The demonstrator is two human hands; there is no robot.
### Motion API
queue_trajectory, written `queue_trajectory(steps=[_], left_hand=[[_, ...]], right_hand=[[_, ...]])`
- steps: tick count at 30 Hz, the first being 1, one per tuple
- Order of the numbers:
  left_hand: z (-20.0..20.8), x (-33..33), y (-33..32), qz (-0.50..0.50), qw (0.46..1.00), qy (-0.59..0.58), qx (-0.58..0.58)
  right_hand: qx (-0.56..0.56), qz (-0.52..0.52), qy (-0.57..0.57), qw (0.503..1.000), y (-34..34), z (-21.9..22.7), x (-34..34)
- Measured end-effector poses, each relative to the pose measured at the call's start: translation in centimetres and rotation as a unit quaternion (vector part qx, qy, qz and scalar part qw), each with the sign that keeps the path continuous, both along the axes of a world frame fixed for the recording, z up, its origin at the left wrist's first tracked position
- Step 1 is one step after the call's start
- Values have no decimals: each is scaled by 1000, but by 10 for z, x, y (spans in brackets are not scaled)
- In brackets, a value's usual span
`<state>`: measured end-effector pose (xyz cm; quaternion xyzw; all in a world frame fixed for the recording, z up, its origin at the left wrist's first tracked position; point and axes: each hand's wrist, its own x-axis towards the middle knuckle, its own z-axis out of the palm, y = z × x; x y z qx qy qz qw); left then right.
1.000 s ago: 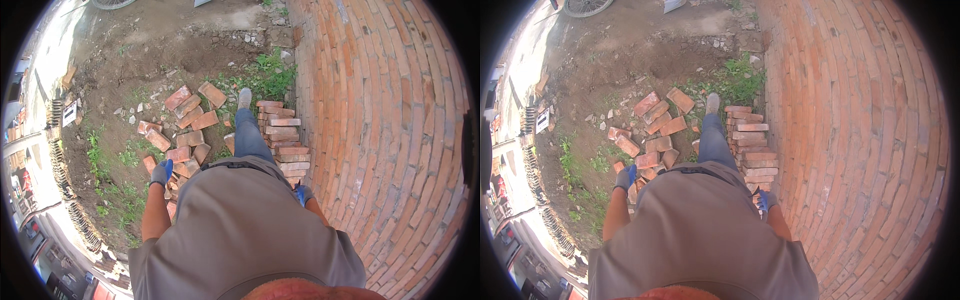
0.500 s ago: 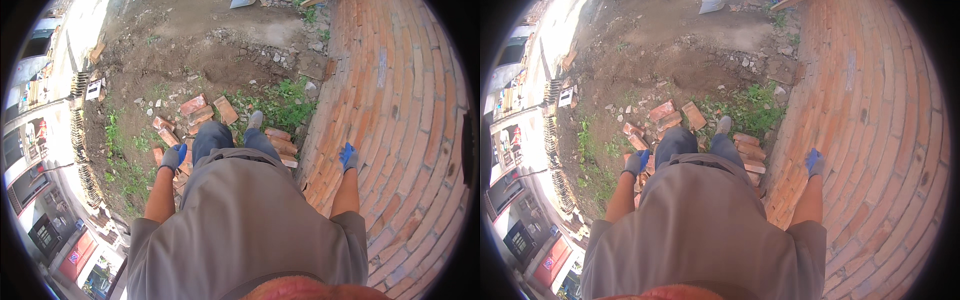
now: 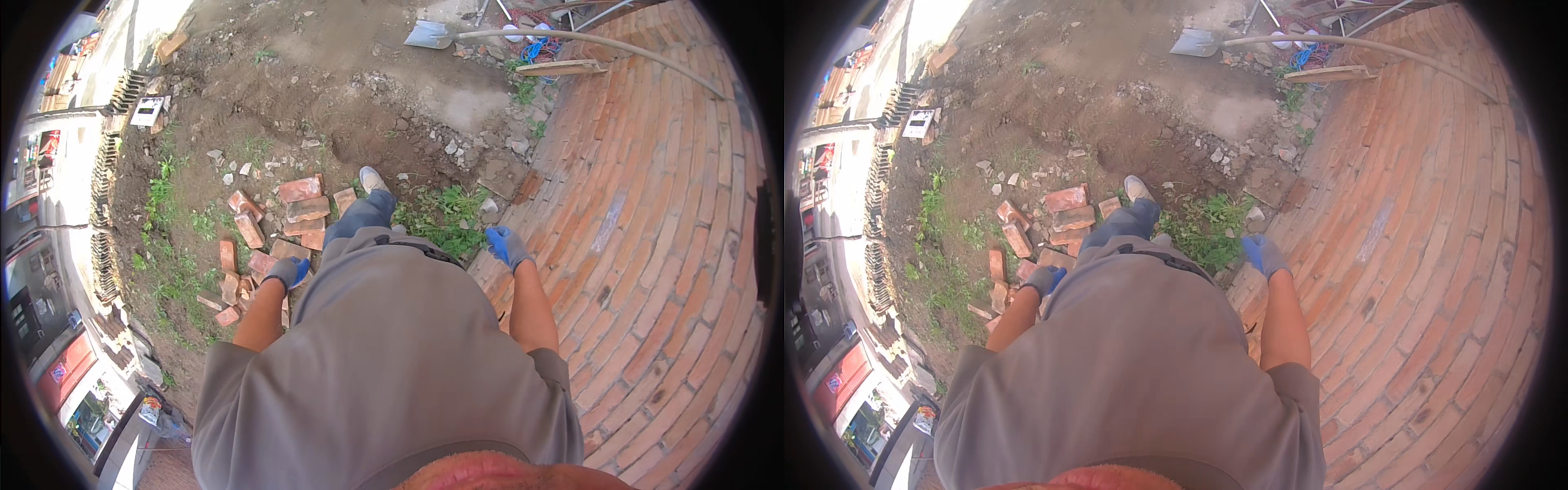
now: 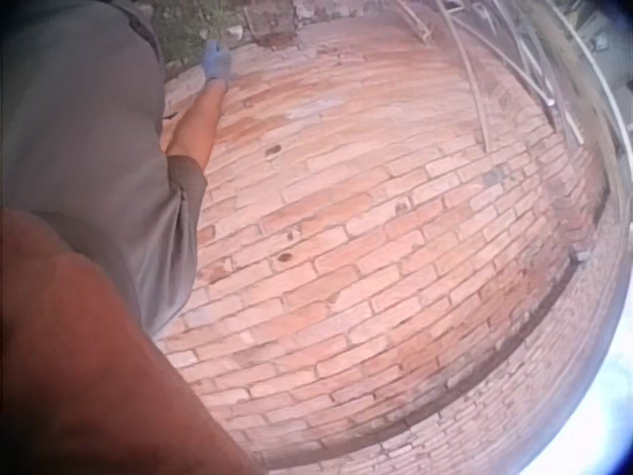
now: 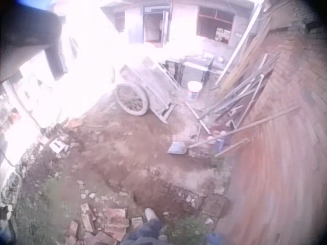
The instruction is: The person repeatedly picks up red bricks from a scattered pile on the ground and stacks them neatly against a brick wall. The person wears gloves and uses both hands to handle the bricks one at a time, building a growing stack along the wall.
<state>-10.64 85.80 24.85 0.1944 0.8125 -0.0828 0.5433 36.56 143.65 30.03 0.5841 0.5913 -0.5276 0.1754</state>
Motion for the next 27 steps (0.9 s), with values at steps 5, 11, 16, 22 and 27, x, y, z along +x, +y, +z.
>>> queue_trajectory(steps=[5, 11, 16, 22, 27], left_hand=[[20, -97, 106, 113, 985, 49, 118], [56, -165, 163, 257, 944, 101, 183], [40, -142, 144, 336, 929, 108, 107], [40, -73, 148, 481, 874, 72, -10], [58, -19, 248, 620, 780, 77, -31]], right_hand=[[1, -50, 61, 997, 90, 17, -99], [-29, -74, 66, 995, 141, 11, -215], [-65, 32, 19, 997, 168, 6, -273], [-104, 230, -56, 966, 299, -39, -388], [-116, 358, -110, 920, 462, -62, -587]])
